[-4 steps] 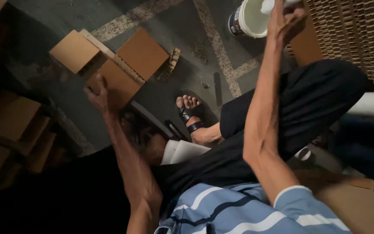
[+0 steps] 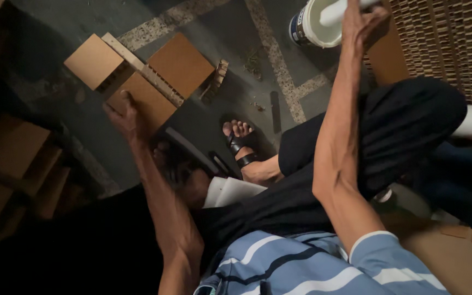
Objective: The person sits on the floor and assembles small cardboard boxes by applying glue to the flaps with a white roller, folding the flaps, and securing them with rubber bands. The person handles multiple boxes one at a time, repeating the gluing and banding steps.
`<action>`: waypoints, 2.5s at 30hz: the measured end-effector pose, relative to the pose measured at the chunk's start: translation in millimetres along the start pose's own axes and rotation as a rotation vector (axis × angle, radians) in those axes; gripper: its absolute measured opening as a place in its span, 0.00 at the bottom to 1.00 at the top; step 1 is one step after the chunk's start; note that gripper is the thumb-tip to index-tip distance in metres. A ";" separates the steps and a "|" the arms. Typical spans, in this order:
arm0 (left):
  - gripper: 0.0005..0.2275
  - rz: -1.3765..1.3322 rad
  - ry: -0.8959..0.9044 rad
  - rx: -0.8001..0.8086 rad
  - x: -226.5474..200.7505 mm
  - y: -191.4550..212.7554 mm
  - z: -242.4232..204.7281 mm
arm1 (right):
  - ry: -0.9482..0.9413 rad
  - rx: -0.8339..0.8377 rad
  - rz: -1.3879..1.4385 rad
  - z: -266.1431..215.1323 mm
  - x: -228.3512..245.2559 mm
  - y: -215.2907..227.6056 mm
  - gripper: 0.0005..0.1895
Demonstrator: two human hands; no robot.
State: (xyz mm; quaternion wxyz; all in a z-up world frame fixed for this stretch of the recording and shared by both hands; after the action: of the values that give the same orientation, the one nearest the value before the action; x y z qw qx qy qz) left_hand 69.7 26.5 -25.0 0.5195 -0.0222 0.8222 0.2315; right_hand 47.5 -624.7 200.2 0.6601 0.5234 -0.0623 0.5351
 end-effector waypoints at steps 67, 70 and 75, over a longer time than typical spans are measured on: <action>0.32 -0.779 -0.147 0.356 -156.6 -13.7 -101.1 | 0.254 0.861 0.373 -199.8 220.9 -11.8 0.16; 0.31 -0.761 -0.148 0.357 -156.8 -18.6 -101.3 | 0.777 0.598 0.024 -182.4 276.0 -55.3 0.15; 0.32 -0.778 -0.148 0.345 -150.8 -13.2 -95.3 | 1.087 0.546 0.015 -207.1 276.7 15.3 0.10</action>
State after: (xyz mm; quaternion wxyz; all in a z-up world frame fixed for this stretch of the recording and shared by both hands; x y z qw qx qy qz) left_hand 62.2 -54.5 134.3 0.6218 -0.2268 0.7397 -0.1214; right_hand 52.9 -292.1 295.5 0.4357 0.3250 0.4195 0.7270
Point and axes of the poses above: each hand's wrist, its own z-axis towards the middle knuckle, its own y-axis out of the back of the hand, x = y × z, the point moved 8 cm from there along z, towards the middle knuckle, and after that the axes turned 2 degrees about -x, right-handed, at the moved point
